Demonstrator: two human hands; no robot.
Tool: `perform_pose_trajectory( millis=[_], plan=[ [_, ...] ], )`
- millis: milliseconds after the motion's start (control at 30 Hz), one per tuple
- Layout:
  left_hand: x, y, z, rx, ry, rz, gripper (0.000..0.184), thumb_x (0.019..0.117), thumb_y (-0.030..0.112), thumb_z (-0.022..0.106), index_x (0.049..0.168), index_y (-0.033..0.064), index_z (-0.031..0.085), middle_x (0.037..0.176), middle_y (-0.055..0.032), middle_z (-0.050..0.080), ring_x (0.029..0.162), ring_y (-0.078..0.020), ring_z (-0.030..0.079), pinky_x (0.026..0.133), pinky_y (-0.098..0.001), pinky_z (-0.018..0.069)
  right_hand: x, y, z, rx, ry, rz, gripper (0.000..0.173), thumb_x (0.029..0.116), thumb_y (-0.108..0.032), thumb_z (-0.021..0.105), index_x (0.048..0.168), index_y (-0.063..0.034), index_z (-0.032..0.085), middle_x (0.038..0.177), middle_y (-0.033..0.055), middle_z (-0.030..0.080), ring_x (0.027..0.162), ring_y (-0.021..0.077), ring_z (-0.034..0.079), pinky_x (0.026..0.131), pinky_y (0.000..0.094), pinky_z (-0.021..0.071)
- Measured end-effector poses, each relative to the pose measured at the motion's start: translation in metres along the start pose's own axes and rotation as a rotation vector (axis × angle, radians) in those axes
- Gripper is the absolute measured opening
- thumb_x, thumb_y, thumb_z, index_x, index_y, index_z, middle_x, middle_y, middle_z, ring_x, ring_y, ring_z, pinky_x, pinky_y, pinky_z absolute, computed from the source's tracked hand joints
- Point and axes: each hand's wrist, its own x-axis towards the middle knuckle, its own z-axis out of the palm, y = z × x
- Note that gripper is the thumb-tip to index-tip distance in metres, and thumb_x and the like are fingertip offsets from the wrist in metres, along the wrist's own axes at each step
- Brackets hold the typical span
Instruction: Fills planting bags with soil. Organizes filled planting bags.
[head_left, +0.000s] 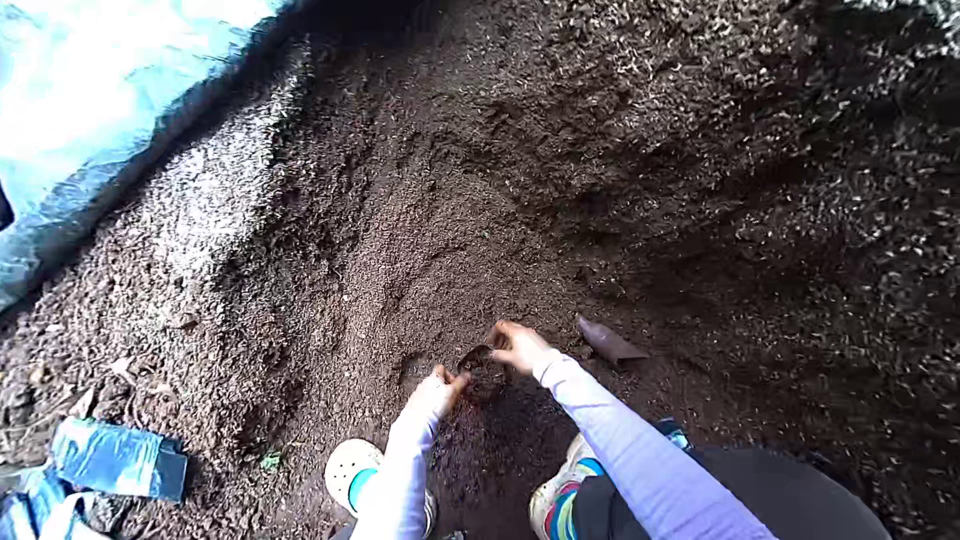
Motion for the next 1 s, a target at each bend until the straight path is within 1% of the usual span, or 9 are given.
perform_pose_trajectory(
  millis=[100,167,333,567,633,733,800,900,1000],
  plan=[
    [0.019,0.016,-0.006,0.248,0.022,-0.153,0.086,0.0968,0.072,0.049,0.146,0.0022,0.05,0.137,-0.0258,0.061,0.128,-0.04,0.06,0.106,-0.0616,0.046,0.024,0.02,0.015,-0.01,-0.109,0.213,0.077,0.0912,-0.044,0.077,0.149,-0.0024,0.048,0.148,0.0271,0.051,0.139,0.04,0.049,0.116,0.0575,0.0381],
    [0.03,0.025,-0.001,0.451,-0.046,-0.189,0.08,0.1014,0.069,0.042,0.137,-0.0004,0.061,0.14,-0.0259,0.06,0.134,-0.04,0.056,0.109,-0.0635,0.0421,0.037,0.021,0.033,-0.059,-0.209,0.293,0.083,0.0888,-0.053,0.077,0.146,0.0021,0.05,0.144,0.0279,0.054,0.138,0.0395,0.052,0.114,0.0585,0.0395],
    [0.025,0.031,0.011,0.587,0.009,-0.157,0.048,0.1089,0.041,0.044,0.124,0.0012,0.067,0.134,-0.0235,0.063,0.13,-0.0401,0.058,0.102,-0.0634,0.0469,0.034,-0.007,0.031,-0.172,-0.296,0.364,0.076,0.0946,-0.049,0.071,0.141,0.0073,0.052,0.146,0.0283,0.053,0.139,0.0387,0.05,0.113,0.0581,0.0402],
    [0.019,0.031,0.012,0.556,0.048,-0.16,0.037,0.1058,0.035,0.05,0.118,0.0058,0.07,0.124,-0.021,0.068,0.12,-0.0376,0.064,0.097,-0.0631,0.0498,0.032,-0.013,0.046,-0.225,-0.246,0.382,0.074,0.099,-0.026,0.068,0.158,-0.0024,0.03,0.147,0.0278,0.052,0.135,0.0439,0.053,0.107,0.0606,0.0454],
    [0.022,0.029,0.01,0.457,0.076,-0.156,0.042,0.1019,0.039,0.058,0.124,0.0038,0.065,0.124,-0.0224,0.067,0.118,-0.0377,0.065,0.097,-0.0623,0.0495,0.029,-0.011,0.048,-0.23,-0.227,0.382,0.071,0.1001,-0.024,0.066,0.159,-0.0071,0.03,0.147,0.0266,0.053,0.135,0.0435,0.054,0.107,0.0614,0.0457],
    [0.04,0.016,0.01,0.146,0.076,-0.226,0.088,0.0925,0.051,0.074,0.155,0.0073,0.032,0.123,-0.0233,0.069,0.104,-0.0334,0.073,0.091,-0.0504,0.06,0.029,0.003,0.039,-0.187,-0.238,0.317,0.066,0.1005,-0.026,0.066,0.156,-0.0049,0.037,0.147,0.028,0.052,0.137,0.0439,0.052,0.11,0.0626,0.0428],
    [0.048,0.014,0.014,0.023,0.004,-0.302,0.091,0.0966,0.051,0.069,0.162,0.01,0.02,0.116,-0.0254,0.07,0.094,-0.0322,0.074,0.084,-0.0456,0.0609,0.032,0.023,0.03,-0.052,-0.264,0.257,0.062,0.1001,-0.031,0.068,0.15,-0.0012,0.046,0.145,0.0277,0.054,0.136,0.0411,0.052,0.111,0.0602,0.0415],
    [0.055,0.018,0.024,0.053,-0.024,-0.283,0.058,0.1065,0.038,0.057,0.151,0.0046,0.04,0.121,-0.0228,0.067,0.097,-0.0287,0.072,0.084,-0.0427,0.0602,0.034,0.04,0.028,0.142,-0.298,0.239,0.068,0.0949,-0.036,0.075,0.146,0.0003,0.05,0.139,0.026,0.058,0.129,0.0383,0.058,0.106,0.0565,0.0474],
    [0.061,0.02,0.032,0.203,0.012,-0.228,0.06,0.1039,0.031,0.061,0.154,0.0057,0.04,0.134,-0.0249,0.061,0.114,-0.0339,0.068,0.095,-0.0489,0.0575,0.025,0.024,0.037,-0.095,-0.318,0.244,0.077,0.0921,-0.04,0.078,0.144,0.009,0.048,0.143,0.0306,0.053,0.136,0.0414,0.052,0.112,0.0592,0.0404]
  ],
)
